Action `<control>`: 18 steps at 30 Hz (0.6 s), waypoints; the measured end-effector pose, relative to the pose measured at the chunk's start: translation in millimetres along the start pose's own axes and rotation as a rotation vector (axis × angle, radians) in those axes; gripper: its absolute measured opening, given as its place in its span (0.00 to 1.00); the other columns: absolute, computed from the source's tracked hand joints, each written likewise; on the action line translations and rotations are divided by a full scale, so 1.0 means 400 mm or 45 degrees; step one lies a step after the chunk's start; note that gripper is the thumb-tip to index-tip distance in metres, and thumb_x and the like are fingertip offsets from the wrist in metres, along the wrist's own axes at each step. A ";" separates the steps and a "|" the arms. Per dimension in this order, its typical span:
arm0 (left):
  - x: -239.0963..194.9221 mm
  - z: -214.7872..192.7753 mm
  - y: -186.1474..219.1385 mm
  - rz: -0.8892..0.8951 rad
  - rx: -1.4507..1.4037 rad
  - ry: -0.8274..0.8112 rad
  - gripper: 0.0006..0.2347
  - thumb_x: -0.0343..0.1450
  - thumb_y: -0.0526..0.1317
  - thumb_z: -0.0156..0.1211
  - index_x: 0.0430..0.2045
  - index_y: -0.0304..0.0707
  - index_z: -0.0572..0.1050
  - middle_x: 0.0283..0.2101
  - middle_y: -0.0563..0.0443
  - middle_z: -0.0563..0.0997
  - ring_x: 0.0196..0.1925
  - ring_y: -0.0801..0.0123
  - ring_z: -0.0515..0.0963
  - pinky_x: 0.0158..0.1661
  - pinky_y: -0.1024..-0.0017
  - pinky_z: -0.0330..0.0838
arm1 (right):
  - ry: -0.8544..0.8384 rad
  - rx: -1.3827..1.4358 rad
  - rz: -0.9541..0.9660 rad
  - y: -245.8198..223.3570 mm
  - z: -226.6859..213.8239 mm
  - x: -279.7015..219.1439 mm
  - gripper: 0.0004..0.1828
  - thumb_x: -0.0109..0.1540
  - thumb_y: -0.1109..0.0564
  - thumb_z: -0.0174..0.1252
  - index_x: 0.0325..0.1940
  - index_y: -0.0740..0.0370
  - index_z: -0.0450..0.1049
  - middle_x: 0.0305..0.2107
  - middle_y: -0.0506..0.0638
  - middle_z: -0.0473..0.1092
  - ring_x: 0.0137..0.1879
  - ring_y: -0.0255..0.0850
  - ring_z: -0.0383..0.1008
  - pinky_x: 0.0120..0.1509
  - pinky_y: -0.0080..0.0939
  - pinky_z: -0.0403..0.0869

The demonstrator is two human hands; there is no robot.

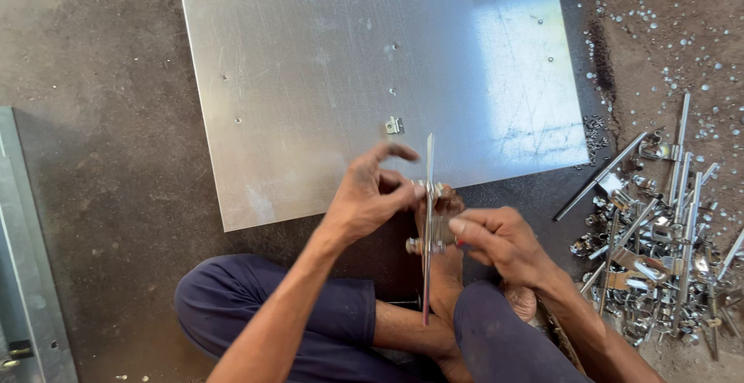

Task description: The person assembles a metal box. They use a hammer and a punch tool to mark holes, attach hinges and a sliding latch mechanism using a screwdriver, and manipulate the metal sheets by hand.

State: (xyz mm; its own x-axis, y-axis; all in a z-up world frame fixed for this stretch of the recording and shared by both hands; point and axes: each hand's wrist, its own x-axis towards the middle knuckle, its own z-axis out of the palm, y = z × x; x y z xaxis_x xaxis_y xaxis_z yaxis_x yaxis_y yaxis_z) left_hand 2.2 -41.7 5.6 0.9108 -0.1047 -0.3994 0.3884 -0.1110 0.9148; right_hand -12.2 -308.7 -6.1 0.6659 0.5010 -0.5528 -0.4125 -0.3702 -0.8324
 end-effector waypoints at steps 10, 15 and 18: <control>0.132 -0.006 -0.062 0.588 0.471 0.398 0.06 0.72 0.37 0.66 0.40 0.38 0.82 0.35 0.51 0.85 0.35 0.70 0.85 0.36 0.74 0.80 | 0.186 0.473 -0.379 -0.134 -0.026 0.060 0.18 0.71 0.51 0.44 0.57 0.61 0.72 0.39 0.46 0.72 0.40 0.32 0.72 0.47 0.37 0.74; 0.012 0.116 -0.136 0.053 -0.799 0.083 0.10 0.75 0.35 0.62 0.45 0.25 0.81 0.35 0.46 0.85 0.33 0.73 0.82 0.33 0.76 0.76 | 0.220 0.341 -0.482 -0.090 0.022 0.127 0.18 0.76 0.53 0.47 0.63 0.68 0.72 0.48 0.46 0.64 0.51 0.30 0.65 0.61 0.38 0.67; -0.064 0.126 -0.105 0.056 -0.979 0.049 0.11 0.75 0.35 0.60 0.47 0.26 0.80 0.36 0.46 0.86 0.34 0.74 0.84 0.33 0.78 0.77 | 0.128 0.594 -0.273 -0.058 0.027 0.135 0.17 0.73 0.54 0.50 0.60 0.67 0.74 0.42 0.47 0.71 0.45 0.31 0.69 0.52 0.35 0.71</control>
State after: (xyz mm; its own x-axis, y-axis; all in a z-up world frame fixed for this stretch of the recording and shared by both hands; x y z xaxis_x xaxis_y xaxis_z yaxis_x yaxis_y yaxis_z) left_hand -44.4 -84.2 -25.7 0.9265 -0.0572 -0.3720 0.3270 0.6119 0.7202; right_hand 26.7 -264.4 -17.1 0.8127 0.4415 -0.3802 -0.4779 0.1319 -0.8684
